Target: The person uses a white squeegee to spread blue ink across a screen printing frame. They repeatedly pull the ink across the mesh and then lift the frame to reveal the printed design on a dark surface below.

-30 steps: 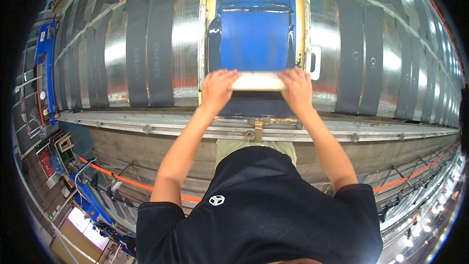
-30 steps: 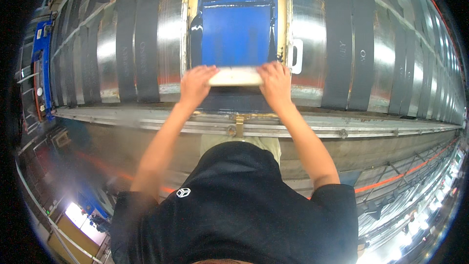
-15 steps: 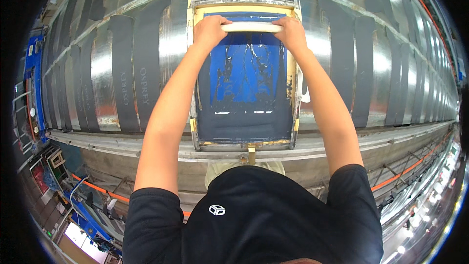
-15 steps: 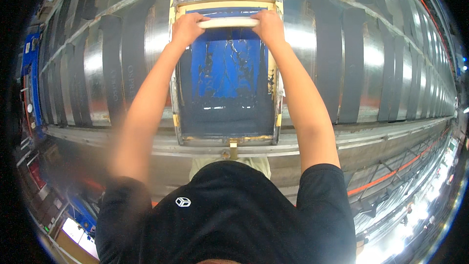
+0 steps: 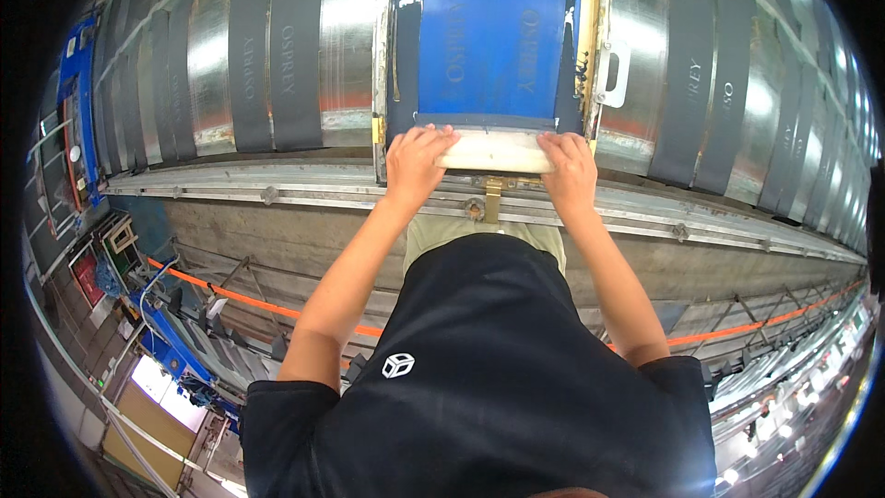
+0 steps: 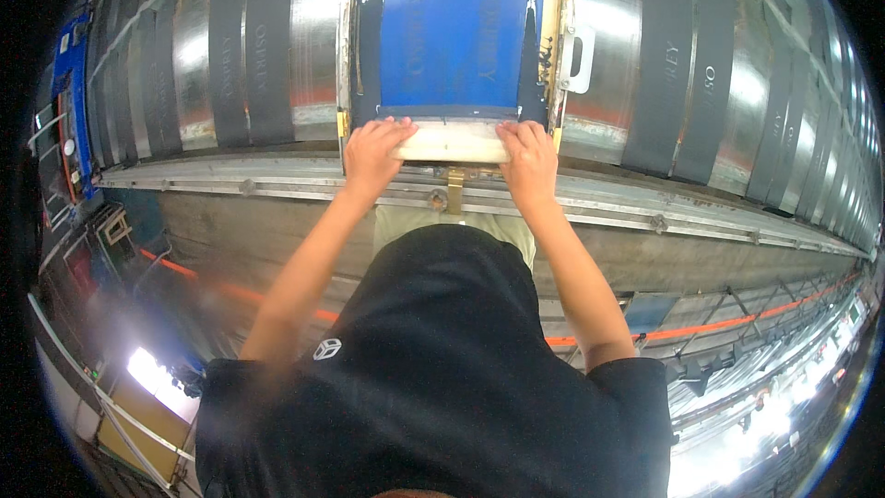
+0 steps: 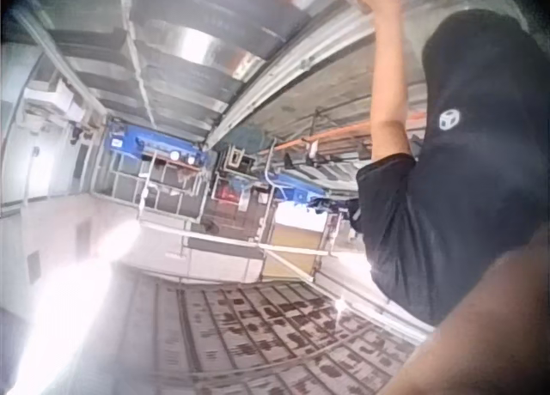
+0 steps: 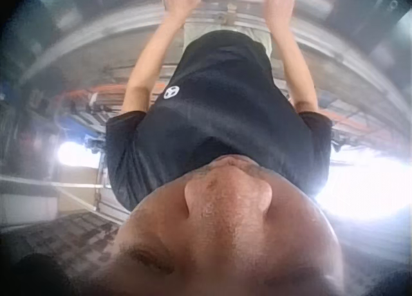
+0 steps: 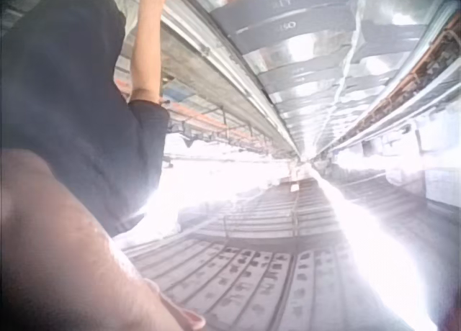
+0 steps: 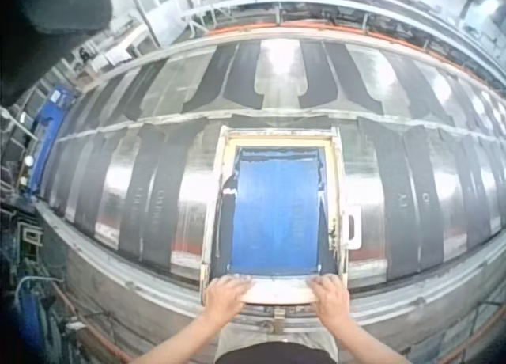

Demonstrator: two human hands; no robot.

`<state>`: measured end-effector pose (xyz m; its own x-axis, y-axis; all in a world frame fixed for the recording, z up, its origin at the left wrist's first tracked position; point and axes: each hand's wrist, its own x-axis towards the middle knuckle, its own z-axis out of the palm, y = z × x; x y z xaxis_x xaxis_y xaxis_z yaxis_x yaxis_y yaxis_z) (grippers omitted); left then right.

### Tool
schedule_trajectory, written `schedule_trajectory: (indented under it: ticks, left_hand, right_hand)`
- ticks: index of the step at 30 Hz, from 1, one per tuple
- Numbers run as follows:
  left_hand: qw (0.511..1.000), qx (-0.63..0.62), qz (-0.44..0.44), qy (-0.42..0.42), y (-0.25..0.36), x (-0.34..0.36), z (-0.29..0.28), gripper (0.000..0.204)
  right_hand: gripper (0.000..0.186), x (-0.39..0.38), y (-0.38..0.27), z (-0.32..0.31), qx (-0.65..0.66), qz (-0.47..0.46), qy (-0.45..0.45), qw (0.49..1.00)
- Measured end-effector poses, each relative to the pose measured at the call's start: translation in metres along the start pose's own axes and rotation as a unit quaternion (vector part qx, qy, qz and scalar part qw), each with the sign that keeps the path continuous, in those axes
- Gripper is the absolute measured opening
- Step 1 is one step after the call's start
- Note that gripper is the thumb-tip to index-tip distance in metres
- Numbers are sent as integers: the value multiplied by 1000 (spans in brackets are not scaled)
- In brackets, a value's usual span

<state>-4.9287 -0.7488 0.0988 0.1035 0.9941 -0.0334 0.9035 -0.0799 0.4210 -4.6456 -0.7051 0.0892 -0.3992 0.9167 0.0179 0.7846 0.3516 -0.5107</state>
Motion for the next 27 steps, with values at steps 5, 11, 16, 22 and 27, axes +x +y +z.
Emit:
schedule_trajectory:
  ticks: [5,11,16,22,27]
  left_hand:
    - [998,24,42,39,-5,17,-8,50]
    - [990,93,66,80,-44,149,-9,46]
    - [993,98,43,53,-63,265,-29,31]
    - [982,164,68,68,-91,354,-45,35]
    - [998,68,-9,-12,-89,377,-40,35]
  right_hand:
    - [54,25,-1,-20,-63,-44,27,997]
    - [48,156,45,-17,-123,-61,83,987]
    - [41,267,76,-29,-184,-67,73,978]
    - [29,359,108,-40,-194,-73,73,976]
    - [33,367,115,-31,-113,15,39,993]
